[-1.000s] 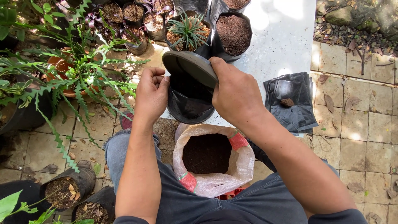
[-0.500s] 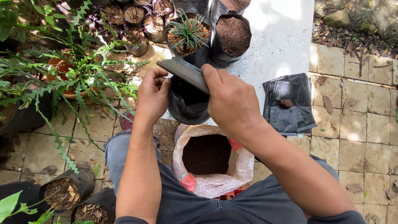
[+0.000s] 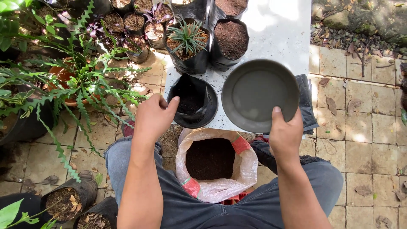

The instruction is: The person scoops soil from a large bag using a small plate and pours it into black plastic plant pouches. They repeat this process multiple times, filling several pouches with soil.

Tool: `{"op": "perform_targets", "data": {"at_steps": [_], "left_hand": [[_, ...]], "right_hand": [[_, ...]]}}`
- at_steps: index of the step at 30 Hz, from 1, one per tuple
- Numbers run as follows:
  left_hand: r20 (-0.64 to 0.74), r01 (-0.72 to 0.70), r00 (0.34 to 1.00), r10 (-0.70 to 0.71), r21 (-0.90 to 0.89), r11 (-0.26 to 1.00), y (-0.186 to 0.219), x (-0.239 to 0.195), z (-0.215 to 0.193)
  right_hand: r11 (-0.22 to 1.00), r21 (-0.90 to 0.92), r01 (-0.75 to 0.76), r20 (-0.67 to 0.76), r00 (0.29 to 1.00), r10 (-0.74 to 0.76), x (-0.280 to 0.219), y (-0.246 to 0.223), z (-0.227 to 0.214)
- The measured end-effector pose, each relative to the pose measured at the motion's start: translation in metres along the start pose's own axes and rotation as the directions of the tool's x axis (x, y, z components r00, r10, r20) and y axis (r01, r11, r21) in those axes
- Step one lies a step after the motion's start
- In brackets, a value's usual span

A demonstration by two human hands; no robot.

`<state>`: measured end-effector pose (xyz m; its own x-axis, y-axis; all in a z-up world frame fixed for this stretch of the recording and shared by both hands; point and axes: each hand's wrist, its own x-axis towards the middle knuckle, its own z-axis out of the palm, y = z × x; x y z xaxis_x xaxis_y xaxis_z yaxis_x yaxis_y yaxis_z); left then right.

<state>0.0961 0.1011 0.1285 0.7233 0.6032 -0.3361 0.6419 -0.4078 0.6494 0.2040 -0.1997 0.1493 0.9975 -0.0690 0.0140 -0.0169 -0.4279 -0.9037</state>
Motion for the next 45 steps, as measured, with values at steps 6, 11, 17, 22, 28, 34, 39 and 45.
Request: {"op": "perform_targets", "data": {"at_steps": [6,11,17,22,28,34,39,45], "left_hand": [[-0.111,-0.274,0.959,0.259,-0.144,0.951,0.010,-0.002,0.015],[-0.095,-0.256,0.966,0.238,-0.306,0.917,-0.016,0.016,0.053],[-0.117,-0.311,0.949,0.292,-0.492,0.814,-0.022,0.016,0.065],[-0.106,-0.345,0.938,0.330,-0.380,0.858,-0.013,0.016,0.067],[-0.207,-0.379,0.925,0.318,-0.448,0.810,-0.008,0.009,0.054],[-0.224,-0.266,0.950,0.219,-0.211,0.940,0.009,-0.010,0.040],[-0.371,-0.665,0.418,0.830,0.497,0.557,0.038,-0.058,0.049],[-0.079,-0.659,0.625,0.777,0.480,0.579,-0.003,-0.049,0.089]], "right_hand": [[0.988,-0.015,-0.157,0.073,0.985,0.157,-0.021,0.040,-0.030],[0.978,-0.116,-0.175,0.090,0.978,0.186,-0.028,0.049,-0.046],[0.968,-0.152,-0.202,0.118,0.968,0.220,-0.033,0.064,-0.046],[0.955,0.136,-0.264,0.076,0.964,0.255,-0.030,0.056,-0.031],[0.925,0.236,-0.296,0.115,0.954,0.276,-0.030,0.067,-0.029],[0.929,0.186,-0.319,0.148,0.944,0.295,-0.034,0.078,-0.029],[0.935,0.083,-0.345,0.188,0.927,0.325,-0.040,0.078,-0.033],[0.958,-0.096,-0.272,0.237,0.928,0.287,-0.050,0.077,-0.042]]}}
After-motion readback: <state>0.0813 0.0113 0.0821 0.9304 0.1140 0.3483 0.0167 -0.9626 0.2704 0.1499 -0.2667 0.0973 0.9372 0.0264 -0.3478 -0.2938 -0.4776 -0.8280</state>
